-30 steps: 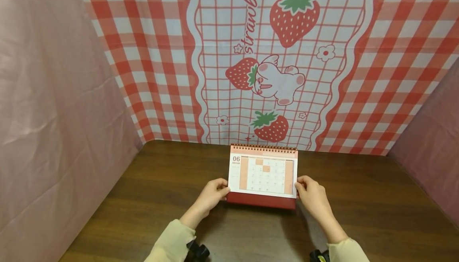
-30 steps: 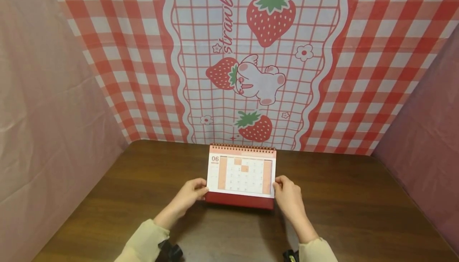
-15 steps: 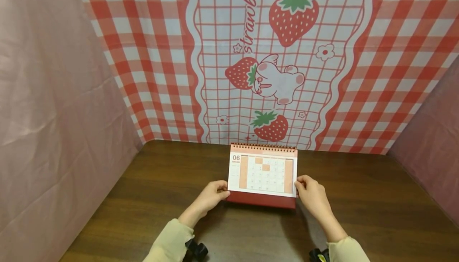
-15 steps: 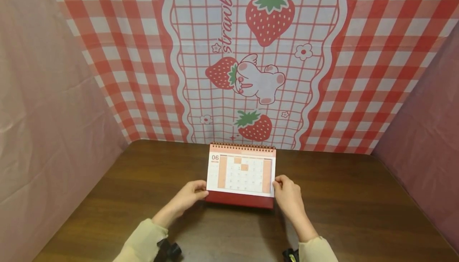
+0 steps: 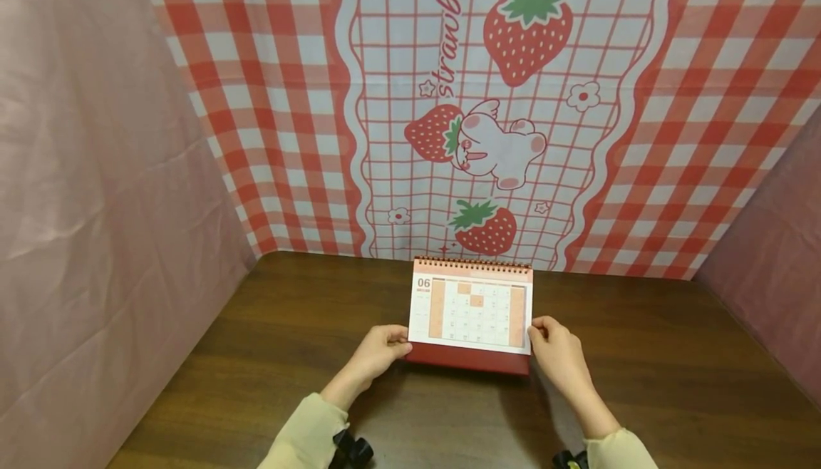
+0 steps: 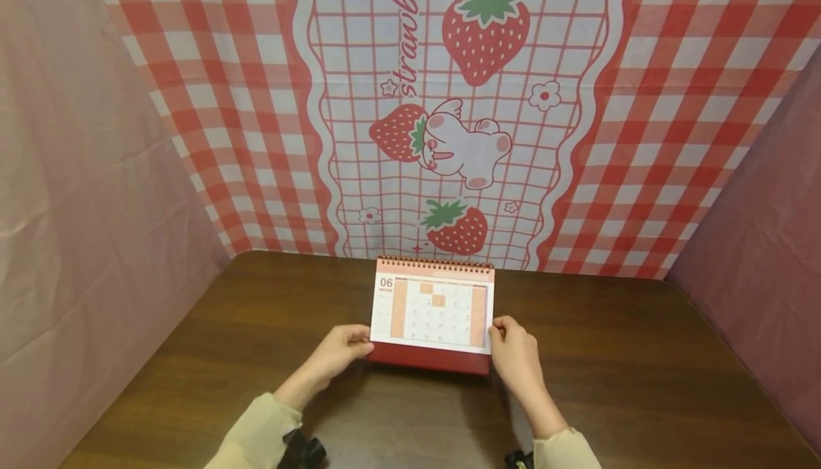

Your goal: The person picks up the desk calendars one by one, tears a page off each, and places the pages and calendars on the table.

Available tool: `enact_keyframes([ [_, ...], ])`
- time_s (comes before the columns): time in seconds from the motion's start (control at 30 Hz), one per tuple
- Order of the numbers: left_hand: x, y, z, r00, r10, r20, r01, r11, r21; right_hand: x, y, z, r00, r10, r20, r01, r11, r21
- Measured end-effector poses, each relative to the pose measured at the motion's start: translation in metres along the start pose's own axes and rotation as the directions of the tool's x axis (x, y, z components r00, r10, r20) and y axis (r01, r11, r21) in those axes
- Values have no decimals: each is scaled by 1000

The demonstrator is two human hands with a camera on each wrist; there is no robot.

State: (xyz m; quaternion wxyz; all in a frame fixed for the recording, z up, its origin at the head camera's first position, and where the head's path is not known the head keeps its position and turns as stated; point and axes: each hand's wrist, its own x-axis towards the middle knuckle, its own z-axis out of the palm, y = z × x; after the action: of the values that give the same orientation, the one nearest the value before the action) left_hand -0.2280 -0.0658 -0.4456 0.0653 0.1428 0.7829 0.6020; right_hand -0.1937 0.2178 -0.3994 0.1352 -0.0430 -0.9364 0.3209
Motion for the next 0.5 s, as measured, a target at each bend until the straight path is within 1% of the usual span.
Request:
enact_keyframes([
  [0.2,-1,0,1,1000,-4,-4,4,1000,-12,-3,-4,5,999,-18,-39,20,999,43],
  [0.3,-1,0,2,1000,-8,-9,8,1000,-16,-4,-5,6,997,-39,-60,43,997,59],
  [0.4,-2,1,2,1000,-8,-10,8,1000,-19,-5,-7,7,993,-60,-101,66,996,58],
  [0.5,-6,9,1,1000,1,-5,-2,1000,-24,-5,-9,8,985,-73,-158,83,995,54],
])
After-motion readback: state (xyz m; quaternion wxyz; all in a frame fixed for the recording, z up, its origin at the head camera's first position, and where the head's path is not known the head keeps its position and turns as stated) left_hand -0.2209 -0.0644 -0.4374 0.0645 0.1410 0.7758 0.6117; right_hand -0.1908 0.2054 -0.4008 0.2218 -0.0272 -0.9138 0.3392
